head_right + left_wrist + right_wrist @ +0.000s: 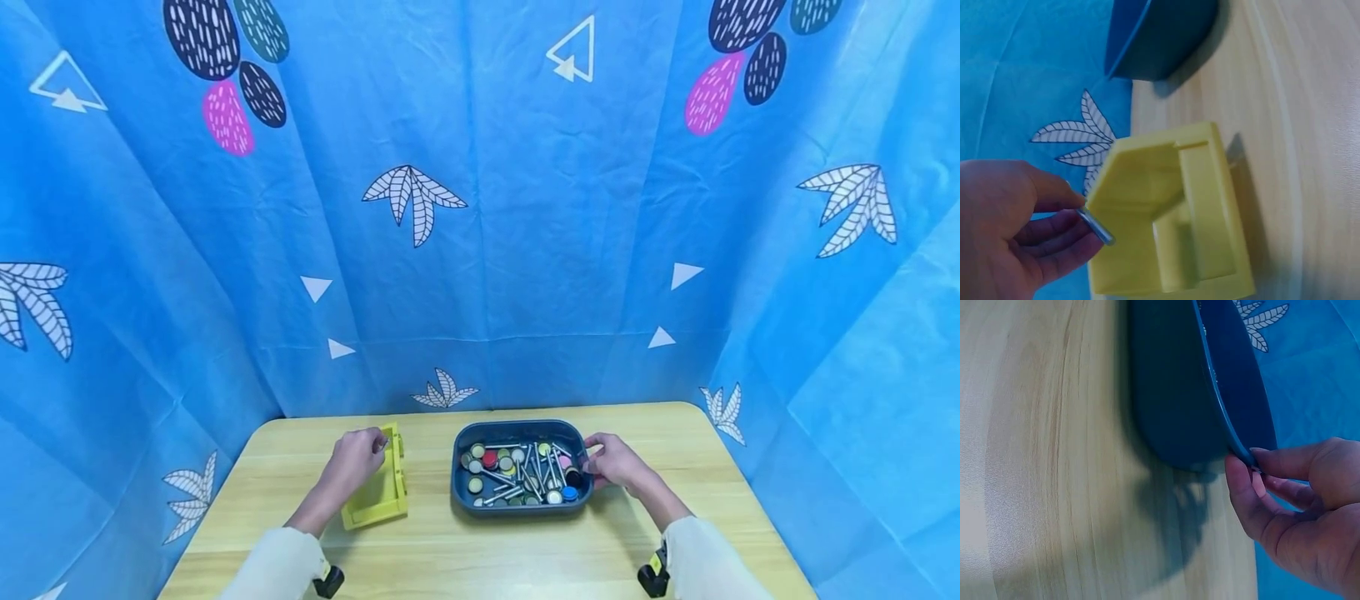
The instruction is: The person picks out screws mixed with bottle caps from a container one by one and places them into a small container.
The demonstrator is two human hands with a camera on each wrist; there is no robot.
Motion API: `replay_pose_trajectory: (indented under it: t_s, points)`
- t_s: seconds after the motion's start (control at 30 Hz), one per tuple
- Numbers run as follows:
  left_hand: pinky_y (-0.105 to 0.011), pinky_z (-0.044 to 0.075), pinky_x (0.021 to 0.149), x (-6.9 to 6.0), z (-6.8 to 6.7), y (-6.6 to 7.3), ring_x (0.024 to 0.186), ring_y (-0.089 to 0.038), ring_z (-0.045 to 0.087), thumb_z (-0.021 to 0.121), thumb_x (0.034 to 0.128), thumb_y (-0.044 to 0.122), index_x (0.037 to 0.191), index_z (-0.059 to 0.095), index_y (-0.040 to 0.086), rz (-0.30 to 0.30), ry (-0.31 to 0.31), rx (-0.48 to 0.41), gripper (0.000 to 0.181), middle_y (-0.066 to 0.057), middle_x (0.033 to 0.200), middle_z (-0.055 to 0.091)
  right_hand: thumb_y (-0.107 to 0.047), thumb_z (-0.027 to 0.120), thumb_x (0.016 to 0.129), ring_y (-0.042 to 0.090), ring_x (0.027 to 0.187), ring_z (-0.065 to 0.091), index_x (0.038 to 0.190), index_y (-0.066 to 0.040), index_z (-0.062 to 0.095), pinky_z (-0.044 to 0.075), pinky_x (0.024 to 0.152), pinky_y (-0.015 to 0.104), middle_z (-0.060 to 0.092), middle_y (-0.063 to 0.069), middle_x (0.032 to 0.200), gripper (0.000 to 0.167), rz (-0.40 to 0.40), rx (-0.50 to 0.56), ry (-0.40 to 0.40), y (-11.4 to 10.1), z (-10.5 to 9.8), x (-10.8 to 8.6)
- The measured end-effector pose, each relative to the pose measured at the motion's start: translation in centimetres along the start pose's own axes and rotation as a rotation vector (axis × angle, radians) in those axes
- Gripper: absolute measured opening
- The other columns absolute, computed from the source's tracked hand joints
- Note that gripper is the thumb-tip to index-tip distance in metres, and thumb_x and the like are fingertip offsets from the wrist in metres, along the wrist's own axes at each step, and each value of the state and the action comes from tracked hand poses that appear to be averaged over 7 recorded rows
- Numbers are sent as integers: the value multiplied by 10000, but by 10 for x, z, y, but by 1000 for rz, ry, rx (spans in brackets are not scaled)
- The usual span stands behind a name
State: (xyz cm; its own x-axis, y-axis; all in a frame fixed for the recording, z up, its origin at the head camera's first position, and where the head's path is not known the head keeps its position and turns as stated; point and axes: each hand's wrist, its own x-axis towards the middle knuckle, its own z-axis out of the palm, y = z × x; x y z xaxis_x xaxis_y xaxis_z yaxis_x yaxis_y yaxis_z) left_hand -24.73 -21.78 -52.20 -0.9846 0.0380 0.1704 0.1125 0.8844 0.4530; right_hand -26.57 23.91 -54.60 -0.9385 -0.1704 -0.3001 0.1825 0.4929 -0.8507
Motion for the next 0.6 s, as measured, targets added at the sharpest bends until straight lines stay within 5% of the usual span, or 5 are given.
replay_pose_trajectory:
  t_s: [0.27, 0.6]
  points:
    - [-212, 333, 464, -2, 13, -14, 531, -122, 393, 524, 765, -167, 676, 535, 91, -41, -98, 7, 273, 6, 600, 437, 90, 613, 890, 292, 832, 728, 1383, 172, 454, 655, 781, 457, 681, 275, 1025, 525, -10, 10, 6, 0, 2, -4]
    - [-198, 439, 458, 0, 20, -21, 549, -126, 527, 578, 836, -148, 803, 703, -11, 68, -114, 108, 189, -46, 646, 624, 85, 619, 887, 282, 826, 729, 1380, 170, 459, 654, 776, 469, 694, 264, 1003, 525, -20, 9, 13, -1, 1, -4]
